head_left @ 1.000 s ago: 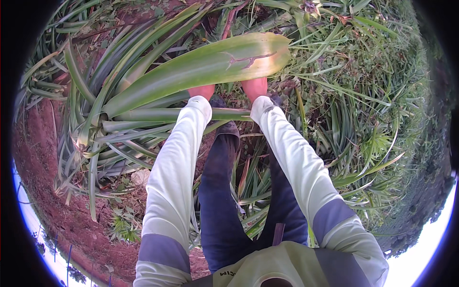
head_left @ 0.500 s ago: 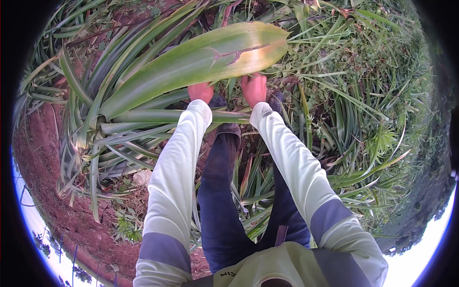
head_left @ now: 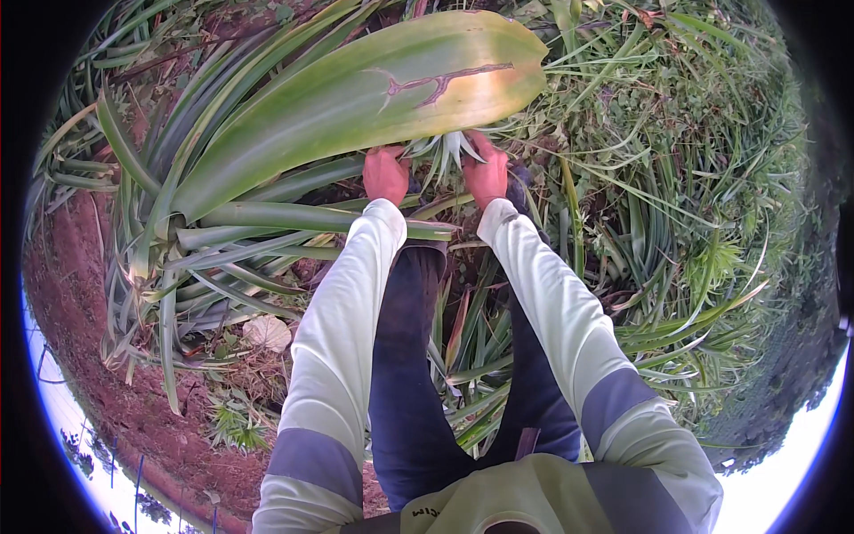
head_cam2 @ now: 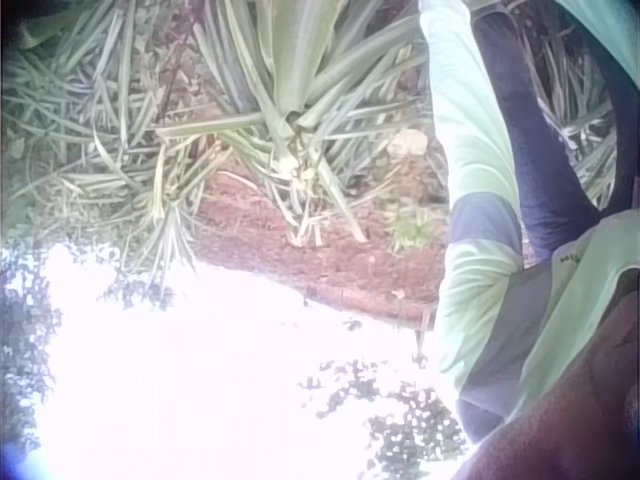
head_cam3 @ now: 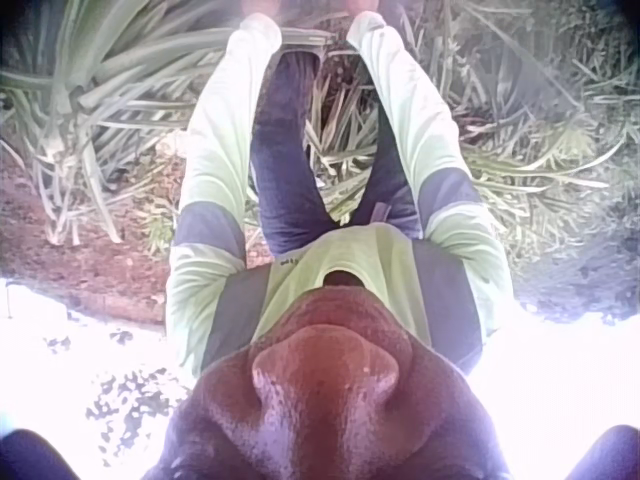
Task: The person tends to pineapple plants by hand, removing small shoots or crowns from the base and tops of the plants, and gathering the harvested tops.
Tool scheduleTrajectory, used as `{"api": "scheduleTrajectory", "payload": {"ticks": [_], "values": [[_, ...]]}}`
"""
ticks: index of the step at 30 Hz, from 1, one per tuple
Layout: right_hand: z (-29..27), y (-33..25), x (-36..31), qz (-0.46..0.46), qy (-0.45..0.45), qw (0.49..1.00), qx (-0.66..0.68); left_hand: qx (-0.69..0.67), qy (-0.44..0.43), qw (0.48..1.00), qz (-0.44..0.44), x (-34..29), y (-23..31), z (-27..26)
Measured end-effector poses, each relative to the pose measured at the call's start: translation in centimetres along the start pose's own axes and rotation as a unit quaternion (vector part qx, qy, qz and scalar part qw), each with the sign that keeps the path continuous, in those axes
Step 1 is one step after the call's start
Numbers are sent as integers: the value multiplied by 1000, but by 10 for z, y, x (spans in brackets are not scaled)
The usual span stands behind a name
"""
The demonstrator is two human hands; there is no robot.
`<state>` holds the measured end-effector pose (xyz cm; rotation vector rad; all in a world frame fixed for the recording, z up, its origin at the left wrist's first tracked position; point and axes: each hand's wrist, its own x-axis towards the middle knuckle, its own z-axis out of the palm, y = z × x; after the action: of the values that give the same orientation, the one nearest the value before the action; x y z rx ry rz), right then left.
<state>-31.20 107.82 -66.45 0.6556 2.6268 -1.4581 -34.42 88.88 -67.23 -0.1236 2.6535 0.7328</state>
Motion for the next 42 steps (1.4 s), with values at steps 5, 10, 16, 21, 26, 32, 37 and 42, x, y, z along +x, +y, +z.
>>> {"api": "scheduleTrajectory", "payload": {"ticks": [5,10,16,21,26,32,37,42], "values": [[-8,42,-9,4,17,1000,19,2,-1,1000,20,-12,6,28],[-20,50,-10,106,-24,991,74,15,2,1000,-12,-21,12,42],[-26,35,-4,137,-56,984,98,-9,26,999,-25,-25,5,44],[-36,36,4,163,-64,980,92,-45,33,997,-48,-22,16,46],[-47,18,-3,178,-78,973,125,-47,-9,996,-69,-59,-5,48],[-79,2,-6,203,-102,968,108,-67,-37,994,-73,-71,31,24],[-118,-35,9,188,-113,971,94,-124,-137,976,-119,-69,76,-33],[-151,-80,14,177,-155,970,60,-153,-146,969,-126,-77,103,-93]]}}
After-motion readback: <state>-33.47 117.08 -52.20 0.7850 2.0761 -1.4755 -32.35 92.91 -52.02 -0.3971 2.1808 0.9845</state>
